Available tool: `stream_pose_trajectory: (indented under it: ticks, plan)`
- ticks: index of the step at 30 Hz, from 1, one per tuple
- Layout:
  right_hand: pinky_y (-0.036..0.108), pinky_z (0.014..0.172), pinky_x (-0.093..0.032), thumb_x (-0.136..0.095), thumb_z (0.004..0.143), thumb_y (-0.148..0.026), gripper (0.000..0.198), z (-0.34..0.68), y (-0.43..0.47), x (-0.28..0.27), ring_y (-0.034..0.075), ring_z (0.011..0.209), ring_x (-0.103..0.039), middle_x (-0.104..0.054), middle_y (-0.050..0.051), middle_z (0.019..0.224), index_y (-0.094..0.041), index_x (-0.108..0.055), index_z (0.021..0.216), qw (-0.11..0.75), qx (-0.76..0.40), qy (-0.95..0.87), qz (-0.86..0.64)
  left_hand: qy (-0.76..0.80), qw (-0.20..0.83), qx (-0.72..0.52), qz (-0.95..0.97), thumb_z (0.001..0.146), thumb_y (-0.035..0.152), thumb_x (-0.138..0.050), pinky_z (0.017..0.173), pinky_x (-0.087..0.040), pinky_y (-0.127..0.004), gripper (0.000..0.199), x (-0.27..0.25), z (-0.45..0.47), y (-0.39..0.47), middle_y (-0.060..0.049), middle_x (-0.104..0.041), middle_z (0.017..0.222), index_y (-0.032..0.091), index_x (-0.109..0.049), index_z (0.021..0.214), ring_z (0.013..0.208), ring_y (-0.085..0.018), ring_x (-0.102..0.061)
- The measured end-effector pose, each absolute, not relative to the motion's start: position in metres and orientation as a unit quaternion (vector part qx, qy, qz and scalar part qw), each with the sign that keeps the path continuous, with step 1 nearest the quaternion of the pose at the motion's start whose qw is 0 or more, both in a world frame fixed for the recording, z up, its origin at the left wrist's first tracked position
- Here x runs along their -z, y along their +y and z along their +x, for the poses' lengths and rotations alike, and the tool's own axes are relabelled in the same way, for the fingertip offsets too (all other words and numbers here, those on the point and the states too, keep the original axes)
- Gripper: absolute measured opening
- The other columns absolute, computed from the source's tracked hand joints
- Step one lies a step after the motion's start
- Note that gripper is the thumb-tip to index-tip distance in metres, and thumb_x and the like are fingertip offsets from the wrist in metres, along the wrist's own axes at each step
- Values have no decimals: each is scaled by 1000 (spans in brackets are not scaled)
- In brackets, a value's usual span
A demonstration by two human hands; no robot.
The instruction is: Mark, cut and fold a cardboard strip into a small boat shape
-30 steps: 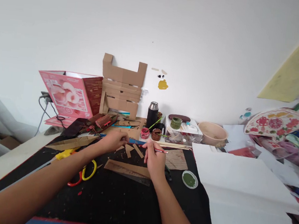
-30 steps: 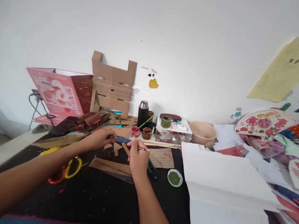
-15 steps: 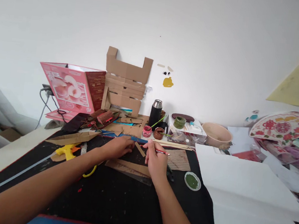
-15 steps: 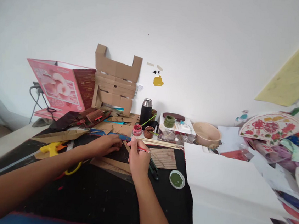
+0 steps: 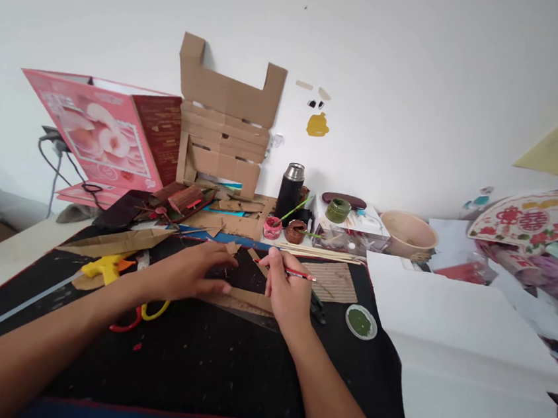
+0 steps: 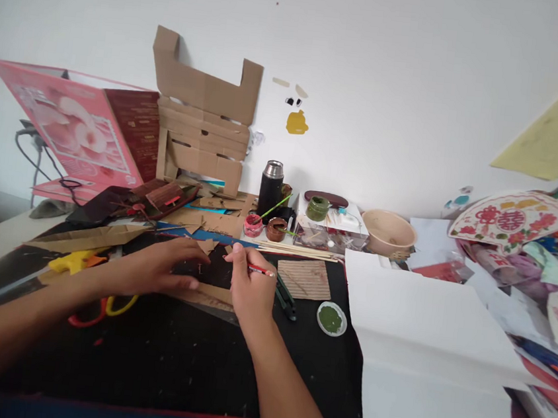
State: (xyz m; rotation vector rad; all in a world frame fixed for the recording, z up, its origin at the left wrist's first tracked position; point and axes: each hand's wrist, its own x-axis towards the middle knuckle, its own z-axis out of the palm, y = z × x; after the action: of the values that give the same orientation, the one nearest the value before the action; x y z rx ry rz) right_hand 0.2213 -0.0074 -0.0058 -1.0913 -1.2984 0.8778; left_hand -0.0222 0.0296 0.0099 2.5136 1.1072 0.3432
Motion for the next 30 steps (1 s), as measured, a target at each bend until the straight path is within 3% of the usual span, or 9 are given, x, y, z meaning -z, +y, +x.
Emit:
stream_pose_trajectory:
  ticks: [3, 5, 12, 22, 27, 30]
  plan:
    - [27, 48, -38, -56, 109, -67, 56, 222, -8, 10, 14, 42, -49, -49, -6, 46, -22, -75, 82, 564, -352, -575, -478, 376, 182, -85, 905, 94, 53, -83, 118, -47, -47, 60, -6, -28, 13, -13, -70, 143, 24, -68, 145, 136, -34, -63]
    - [27, 49, -38, -57, 109, -66, 55, 222, -8, 11, 14, 42, -49, -50, -6, 47, -22, -75, 83, 560, -345, -577, -484, 389, 170, -67, 903, 92, 49, -86, 119, -46, -49, 62, 1, -30, 7, -14, -69, 144, 23, -67, 146, 138, -36, -62]
    - [26, 48, -39, -57, 109, -66, 56, 222, -9, 10, 14, 39, -50, -49, -6, 45, -20, -76, 83, 547, -358, -573, -494, 400, 153, -99, 898, 103, 35, -75, 108, -52, -44, 28, 15, -33, 0, -10, -71, 123, 23, -74, 128, 119, -30, -67]
    - [27, 50, -40, -55, 111, -63, 54, 222, -10, 17, 14, 41, -50, -49, -6, 46, -22, -75, 83, 519, -315, -618, -500, 382, 81, -127, 912, 106, 35, -69, 97, -53, -45, 26, 26, -34, 3, -11, -73, 115, 19, -75, 126, 110, -32, -69]
    - [28, 52, -42, -56, 110, -62, 53, 222, -10, 16, 15, 40, -51, -50, -6, 44, -21, -76, 83, 516, -312, -617, -505, 384, 78, -123, 912, 108, 34, -68, 99, -52, -46, 29, 26, -36, 7, -11, -73, 122, 21, -73, 134, 114, -31, -68]
    - [28, 54, -43, -56, 110, -62, 53, 222, -9, 17, 15, 40, -51, -50, -6, 44, -21, -76, 82, 514, -310, -618, -507, 390, 88, -120, 909, 106, 34, -70, 101, -52, -47, 24, 24, -36, 6, -10, -72, 121, 21, -74, 126, 115, -31, -67]
